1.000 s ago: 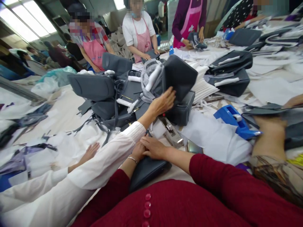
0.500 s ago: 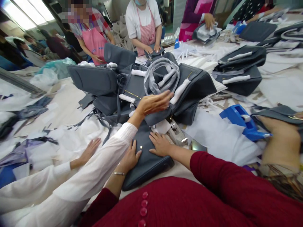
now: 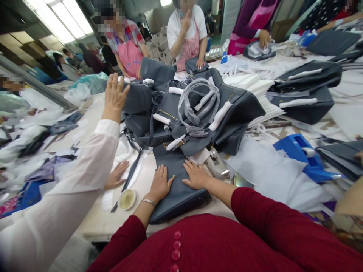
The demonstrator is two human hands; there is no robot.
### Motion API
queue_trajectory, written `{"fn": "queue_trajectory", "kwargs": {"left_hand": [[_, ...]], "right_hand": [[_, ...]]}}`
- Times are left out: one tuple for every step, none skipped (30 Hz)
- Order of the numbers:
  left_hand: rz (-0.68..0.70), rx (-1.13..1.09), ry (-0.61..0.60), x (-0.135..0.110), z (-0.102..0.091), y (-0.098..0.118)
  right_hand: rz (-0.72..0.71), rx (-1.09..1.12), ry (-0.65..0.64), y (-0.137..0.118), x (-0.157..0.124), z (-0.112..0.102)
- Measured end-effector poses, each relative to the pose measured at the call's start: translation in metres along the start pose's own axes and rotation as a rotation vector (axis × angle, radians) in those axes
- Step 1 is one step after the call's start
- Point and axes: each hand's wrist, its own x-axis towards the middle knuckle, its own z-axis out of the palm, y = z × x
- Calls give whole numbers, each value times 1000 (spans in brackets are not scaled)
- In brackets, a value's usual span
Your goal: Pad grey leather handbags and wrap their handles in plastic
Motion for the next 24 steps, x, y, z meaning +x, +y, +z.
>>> {"fn": "queue_trajectory", "kwargs": {"left_hand": [[9, 5, -14, 3, 2, -4], [18, 8, -22, 4, 3, -7], [31, 8, -23, 3, 4, -10], [50, 10, -22, 1, 4, -13], [71, 16, -18, -2, 5, -14], [90, 28, -14, -5, 6, -15], [103, 46, -13, -7, 6, -15], [106, 70, -13, -8, 6, -14], [99, 98, -19, -7, 5, -11], [80, 126, -27, -5, 5, -6], [66, 150, -46, -2, 4, 0], [65, 163, -72, 1, 2, 7], [81, 166, -97, 4, 1, 15], [110, 160, -118, 7, -1, 22], [142, 148, -130, 9, -2, 28], [168, 134, -131, 10, -3, 32], [180, 122, -129, 10, -4, 35], [181, 115, -126, 10, -4, 36], [175, 111, -127, 10, -4, 36], [167, 109, -131, 9, -4, 35], [160, 109, -134, 10, -4, 34], [151, 109, -137, 10, -4, 34], [141, 110, -137, 11, -4, 33], [130, 110, -136, 12, -4, 33]], "right_hand": [[5, 35, 3, -1, -1, 2], [13, 73, 7, -2, -2, 4], [21, 111, 12, -4, -5, 6], [32, 144, 17, -6, -8, 8], [42, 170, 22, -8, -12, 10], [49, 190, 26, -11, -16, 12], [54, 205, 27, -14, -20, 13], [59, 216, 23, -17, -23, 13], [69, 223, 16, -19, -25, 13], [82, 225, 6, -21, -26, 12], [96, 223, -3, -23, -26, 10], [110, 217, -13, -24, -26, 7], [119, 209, -20, -26, -26, 4], [121, 202, -26, -27, -26, 0], [115, 200, -19, -28, -26, -6], [99, 204, 12, -29, -26, -13], [76, 210, 77, -28, -27, -22], [52, 217, 180, -26, -28, -33], [34, 222, 319, -21, -28, -46], [30, 226, 483, -14, -29, -62], [53, 229, 654, -6, -29, -79], [109, 235, 813, 5, -27, -97], [194, 250, 948, 17, -24, -115], [301, 275, 1042, 30, -20, -132]]}}
